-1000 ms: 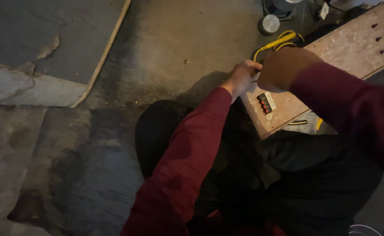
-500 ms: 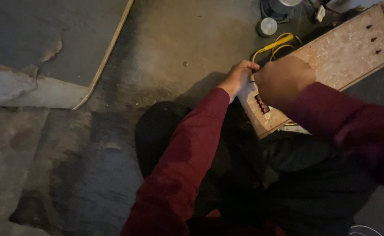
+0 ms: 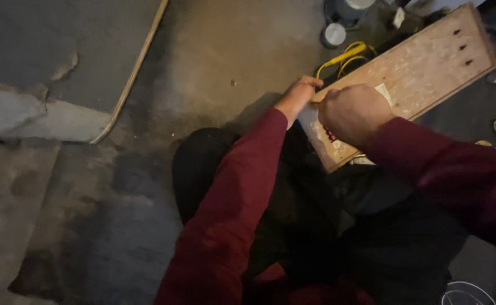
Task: The person sits on the floor and uses a screwdriver to tighten screws on a small electronic component mounted on a wooden board. The person repeatedly adjusts the component and secures it to the board.
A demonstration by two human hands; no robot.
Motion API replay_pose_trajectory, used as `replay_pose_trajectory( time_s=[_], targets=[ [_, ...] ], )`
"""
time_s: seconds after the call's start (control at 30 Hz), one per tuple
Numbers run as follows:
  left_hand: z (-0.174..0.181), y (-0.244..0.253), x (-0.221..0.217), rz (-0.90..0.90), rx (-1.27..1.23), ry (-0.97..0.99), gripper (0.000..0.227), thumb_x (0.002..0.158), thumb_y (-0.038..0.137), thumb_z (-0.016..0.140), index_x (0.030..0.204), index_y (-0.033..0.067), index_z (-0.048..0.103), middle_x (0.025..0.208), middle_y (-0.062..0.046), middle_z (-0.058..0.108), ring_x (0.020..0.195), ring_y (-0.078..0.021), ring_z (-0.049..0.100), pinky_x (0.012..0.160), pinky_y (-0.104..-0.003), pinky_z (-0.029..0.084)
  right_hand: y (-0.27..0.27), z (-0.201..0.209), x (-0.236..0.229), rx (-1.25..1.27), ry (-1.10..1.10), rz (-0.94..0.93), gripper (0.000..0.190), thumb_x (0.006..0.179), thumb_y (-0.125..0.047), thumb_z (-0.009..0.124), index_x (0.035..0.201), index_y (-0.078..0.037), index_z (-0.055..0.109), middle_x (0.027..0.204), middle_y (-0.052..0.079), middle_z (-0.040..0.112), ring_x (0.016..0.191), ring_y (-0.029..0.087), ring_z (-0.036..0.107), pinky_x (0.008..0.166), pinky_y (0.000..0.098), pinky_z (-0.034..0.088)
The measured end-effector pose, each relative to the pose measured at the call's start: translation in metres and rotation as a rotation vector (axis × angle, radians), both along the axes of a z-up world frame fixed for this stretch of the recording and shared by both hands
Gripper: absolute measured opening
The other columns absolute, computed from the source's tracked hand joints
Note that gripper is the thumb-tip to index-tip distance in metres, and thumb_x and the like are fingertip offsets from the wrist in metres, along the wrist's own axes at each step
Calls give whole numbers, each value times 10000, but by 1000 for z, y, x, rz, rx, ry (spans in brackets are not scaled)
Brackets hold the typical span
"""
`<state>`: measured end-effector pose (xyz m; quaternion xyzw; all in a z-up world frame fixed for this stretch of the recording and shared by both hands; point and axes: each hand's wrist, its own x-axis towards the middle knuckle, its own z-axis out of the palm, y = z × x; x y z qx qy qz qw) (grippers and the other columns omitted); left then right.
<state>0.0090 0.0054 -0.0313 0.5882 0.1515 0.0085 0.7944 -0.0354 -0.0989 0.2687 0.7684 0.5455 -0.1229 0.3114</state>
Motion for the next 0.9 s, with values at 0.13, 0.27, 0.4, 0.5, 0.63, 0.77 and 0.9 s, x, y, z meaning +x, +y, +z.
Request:
replay_pose_trajectory(
  time_s=[0.13, 0.27, 0.4, 0.5, 0.63, 0.77, 0.9],
  targets=[
    [-12, -1, -2, 21, -35, -160, 361, 926, 137, 447, 1148, 49, 718, 1167, -119, 696, 1149, -227, 602, 1048, -342, 429, 13, 8, 26, 67, 175, -443, 270, 913, -241, 659, 1051, -59, 803, 1007, 198, 774, 878, 334, 738, 781, 448, 570],
    [5, 1, -7, 29, 51, -84, 385, 926, 149, 419, 1138, 62, 728, 1200, -128, 707, 1183, -238, 614, 1053, -354, 438, 5, 22, 56, 230, 521, -624, 420, 835, -304, 671, 1203, -122, 757, 1003, 161, 803, 871, 293, 769, 818, 432, 597],
    [31, 3, -15, 7, 168, 33, 441, 865, 88, 397, 1143, 62, 739, 1250, -146, 705, 1238, -254, 604, 1076, -361, 431, -7, 18, 64, 181, 454, -688, 425, 859, -356, 643, 1212, -152, 765, 1016, 125, 825, 834, 287, 812, 842, 442, 632],
    [41, 3, -18, 9, 200, 0, 457, 846, 62, 390, 1135, 46, 744, 1242, -161, 712, 1234, -270, 608, 1079, -371, 436, -7, 4, 61, 90, 449, -707, 422, 928, -426, 591, 1048, -114, 848, 1002, 100, 884, 901, 252, 813, 917, 424, 594],
    [37, 1, -15, 8, 166, 43, 432, 850, 83, 411, 1122, 49, 745, 1203, -154, 738, 1193, -260, 647, 1048, -363, 462, 2, -8, 59, -44, 290, -554, 501, 962, -497, 512, 954, -231, 937, 1078, 115, 793, 1024, 331, 722, 968, 451, 525],
    [30, -1, -12, -8, 6, 9, 391, 892, 121, 434, 1139, 47, 727, 1197, -135, 721, 1164, -240, 635, 1031, -359, 463, 15, -2, 51, -38, 174, -589, 431, 899, -408, 593, 1028, -83, 843, 1072, 191, 781, 1012, 368, 742, 909, 476, 561],
    [35, 2, -16, -19, -69, 54, 378, 917, 148, 429, 1177, 65, 691, 1148, -109, 698, 1096, -224, 627, 1000, -364, 479, 23, 12, 28, -42, 38, -508, 455, 949, -457, 591, 1046, -58, 787, 1041, 205, 774, 986, 371, 754, 857, 485, 589]
  ],
)
